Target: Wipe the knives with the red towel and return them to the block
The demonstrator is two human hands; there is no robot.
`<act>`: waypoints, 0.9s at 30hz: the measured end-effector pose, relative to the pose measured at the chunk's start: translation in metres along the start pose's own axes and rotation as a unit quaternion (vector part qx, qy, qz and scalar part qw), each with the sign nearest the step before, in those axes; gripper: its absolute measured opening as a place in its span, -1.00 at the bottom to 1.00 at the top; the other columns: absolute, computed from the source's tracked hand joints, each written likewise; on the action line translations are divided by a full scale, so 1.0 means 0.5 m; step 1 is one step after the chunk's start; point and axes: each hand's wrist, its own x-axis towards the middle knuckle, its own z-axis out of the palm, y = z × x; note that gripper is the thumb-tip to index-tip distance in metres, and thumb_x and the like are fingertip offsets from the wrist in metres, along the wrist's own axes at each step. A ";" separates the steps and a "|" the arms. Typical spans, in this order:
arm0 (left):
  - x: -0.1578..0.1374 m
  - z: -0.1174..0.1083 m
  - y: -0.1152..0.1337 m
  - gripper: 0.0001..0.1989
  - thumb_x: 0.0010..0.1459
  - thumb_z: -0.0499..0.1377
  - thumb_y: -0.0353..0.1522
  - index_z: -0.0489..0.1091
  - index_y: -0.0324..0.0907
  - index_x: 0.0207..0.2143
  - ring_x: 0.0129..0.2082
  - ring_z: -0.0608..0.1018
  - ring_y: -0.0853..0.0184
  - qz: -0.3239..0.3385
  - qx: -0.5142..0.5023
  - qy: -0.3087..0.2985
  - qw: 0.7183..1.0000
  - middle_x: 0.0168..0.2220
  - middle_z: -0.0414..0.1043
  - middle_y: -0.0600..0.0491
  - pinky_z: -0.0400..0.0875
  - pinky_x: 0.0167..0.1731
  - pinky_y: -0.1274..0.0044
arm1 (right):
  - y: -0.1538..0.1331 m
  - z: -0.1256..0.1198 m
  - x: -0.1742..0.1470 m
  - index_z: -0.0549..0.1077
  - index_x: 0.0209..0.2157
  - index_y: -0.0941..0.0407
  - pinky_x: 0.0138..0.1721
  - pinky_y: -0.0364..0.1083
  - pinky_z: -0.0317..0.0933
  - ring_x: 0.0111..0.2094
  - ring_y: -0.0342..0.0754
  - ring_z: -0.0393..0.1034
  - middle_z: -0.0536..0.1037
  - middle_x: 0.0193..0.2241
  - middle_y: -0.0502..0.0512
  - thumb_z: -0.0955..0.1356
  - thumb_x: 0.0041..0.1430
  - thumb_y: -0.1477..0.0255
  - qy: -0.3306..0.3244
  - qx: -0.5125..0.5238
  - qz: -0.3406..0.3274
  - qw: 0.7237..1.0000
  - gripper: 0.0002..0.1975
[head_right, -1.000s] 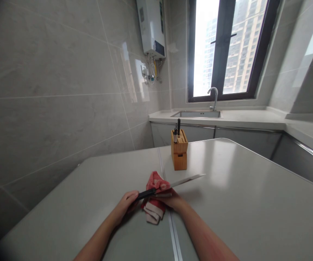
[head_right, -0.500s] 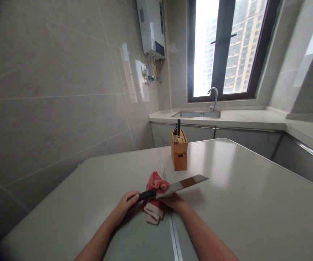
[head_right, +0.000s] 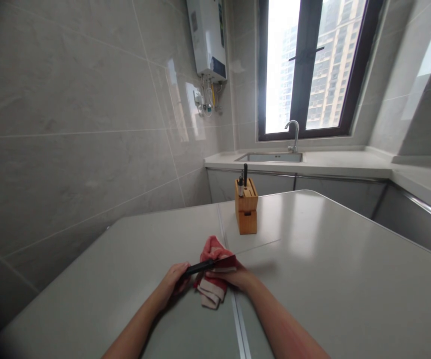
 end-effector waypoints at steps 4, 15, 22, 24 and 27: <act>-0.001 -0.001 0.010 -0.44 0.11 -0.04 0.05 0.20 -0.20 -0.68 -0.81 0.05 0.54 -0.035 -0.016 -0.003 0.999 -0.81 0.05 0.22 -0.18 -0.76 0.61 | -0.022 0.004 -0.011 0.54 -0.32 0.15 0.03 0.10 0.21 -0.14 0.08 0.42 0.58 -0.24 0.11 0.53 -0.27 0.26 -0.030 0.000 0.010 0.999 -0.59; -0.009 -0.001 0.019 -0.36 0.10 -0.09 0.09 0.28 -0.25 -0.71 -0.81 0.07 0.56 -0.087 -0.102 -0.039 0.990 -0.79 0.10 0.19 -0.18 -0.75 0.60 | 0.009 0.014 -0.002 0.55 -0.35 0.21 -0.04 0.10 0.25 -0.23 0.07 0.47 0.60 -0.31 0.19 0.51 -0.20 0.33 -0.018 0.091 -0.002 0.996 -0.67; -0.009 0.005 0.018 -0.45 0.16 -0.03 0.00 0.40 -0.32 -0.46 -0.78 0.12 0.56 -0.031 -0.116 -0.091 0.989 -0.75 0.17 0.18 -0.08 -0.71 0.64 | -0.004 0.016 -0.003 0.54 -0.44 0.20 -0.12 0.05 0.30 -0.33 0.01 0.48 0.61 -0.41 0.12 0.53 -0.24 0.32 0.008 0.119 0.020 0.993 -0.71; -0.008 0.004 0.015 -0.52 0.16 0.02 -0.03 0.38 -0.31 -0.40 -0.76 0.15 0.56 -0.005 -0.119 -0.110 0.987 -0.71 0.22 0.18 -0.03 -0.69 0.66 | -0.007 0.010 -0.005 0.54 -0.42 0.20 -0.14 0.05 0.31 -0.34 0.02 0.48 0.61 -0.41 0.12 0.52 -0.24 0.31 0.007 0.105 0.022 0.994 -0.69; -0.009 0.004 0.013 -0.54 0.12 0.08 -0.02 0.33 -0.30 -0.41 -0.71 0.23 0.54 0.006 -0.111 -0.141 0.984 -0.60 0.31 0.11 0.05 -0.66 0.66 | -0.013 0.001 -0.010 0.55 -0.38 0.19 -0.16 0.05 0.32 -0.34 0.01 0.47 0.61 -0.38 0.12 0.52 -0.23 0.32 0.000 0.067 0.016 0.998 -0.68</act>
